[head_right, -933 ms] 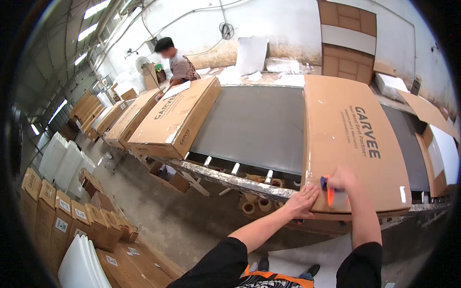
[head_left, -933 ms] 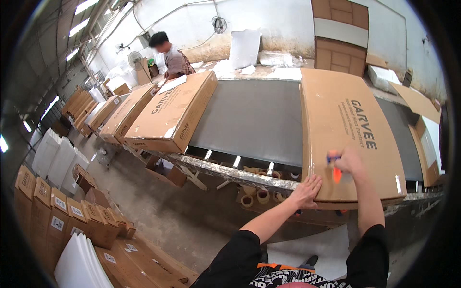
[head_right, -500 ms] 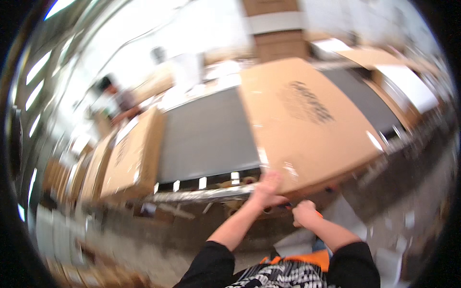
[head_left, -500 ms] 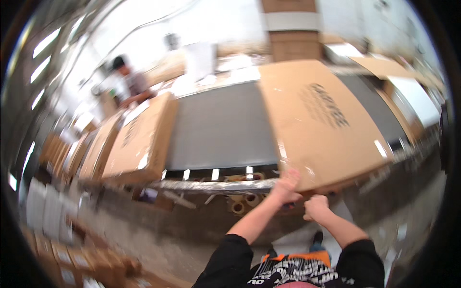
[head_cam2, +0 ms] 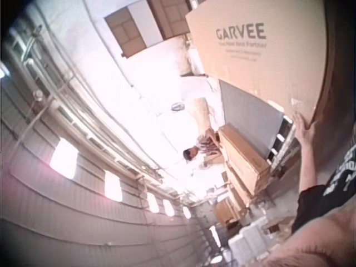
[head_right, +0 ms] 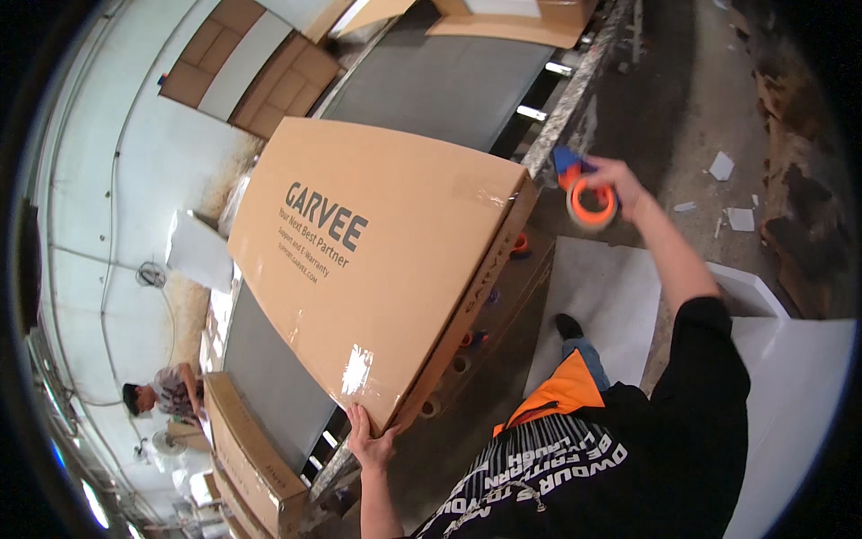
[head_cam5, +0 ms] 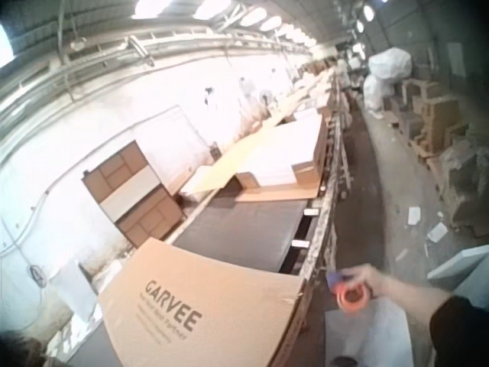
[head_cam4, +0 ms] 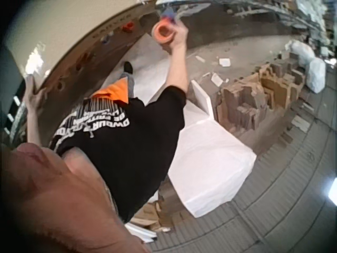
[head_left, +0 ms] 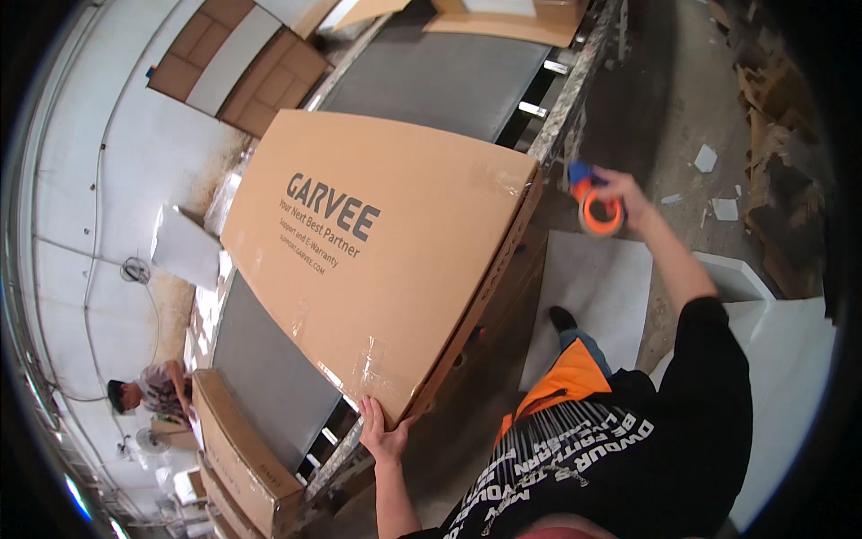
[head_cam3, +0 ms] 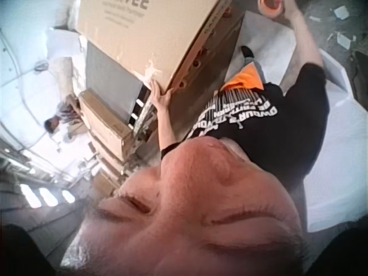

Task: The person tapes a large cardboard box on a conveyor belt, moves it aside, and then places foam sheets into another box.

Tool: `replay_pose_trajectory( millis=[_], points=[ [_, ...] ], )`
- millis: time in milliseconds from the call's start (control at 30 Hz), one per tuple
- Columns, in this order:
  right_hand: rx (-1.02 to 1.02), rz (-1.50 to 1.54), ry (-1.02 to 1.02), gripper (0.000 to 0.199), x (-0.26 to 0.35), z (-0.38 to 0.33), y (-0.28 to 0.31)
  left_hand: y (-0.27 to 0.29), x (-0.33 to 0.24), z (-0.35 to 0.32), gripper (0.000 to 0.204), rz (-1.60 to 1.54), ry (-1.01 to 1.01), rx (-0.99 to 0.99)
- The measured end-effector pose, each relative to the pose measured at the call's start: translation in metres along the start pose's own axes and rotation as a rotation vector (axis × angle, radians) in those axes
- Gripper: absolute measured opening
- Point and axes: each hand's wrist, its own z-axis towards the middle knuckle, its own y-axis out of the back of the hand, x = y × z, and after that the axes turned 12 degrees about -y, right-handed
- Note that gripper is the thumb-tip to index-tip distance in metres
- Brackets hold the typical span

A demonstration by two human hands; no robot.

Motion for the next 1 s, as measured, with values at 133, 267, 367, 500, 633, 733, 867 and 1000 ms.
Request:
replay_pose_trajectory(
  millis=[133, 267, 367, 500, 633, 733, 867, 1000],
  points=[
    [0.196, -0.041, -0.04, 0.049, 0.119, 0.07, -0.011, 0.008, -0.025, 0.025, 0.095, 0.024, 0.111, 0.081],
    [0.427, -0.362, -0.249, 0.038, 0.087, 0.091, -0.022, 0.045, 0.0, -0.024, 0.091, 0.03, 0.226, 0.175],
    [0.424, -0.261, -0.201, 0.046, 0.059, 0.02, -0.035, 0.041, -0.027, 0.008, 0.091, 0.089, 0.309, 0.278],
    [0.306, 0.027, -0.311, 0.058, -0.007, -0.098, -0.095, 0.104, -0.064, 0.105, 0.083, 0.347, 0.475, 1.011],
    [0.006, 0.141, -0.104, 0.06, -0.071, -0.082, -0.163, 0.051, -0.114, 0.274, 0.06, 0.166, -0.125, 0.937],
    [-0.061, 0.082, -0.056, 0.054, -0.078, -0.091, -0.174, -0.012, -0.201, 0.359, 0.044, -0.191, -0.802, 0.765],
    [-0.105, 0.066, -0.106, 0.058, -0.069, -0.096, -0.179, -0.109, -0.27, 0.422, 0.027, 0.102, -1.217, 0.825],
    [-0.124, 0.046, -0.054, 0.061, -0.063, -0.075, -0.167, -0.166, -0.276, 0.465, 0.028, 0.366, -1.227, 0.926]
  ],
)
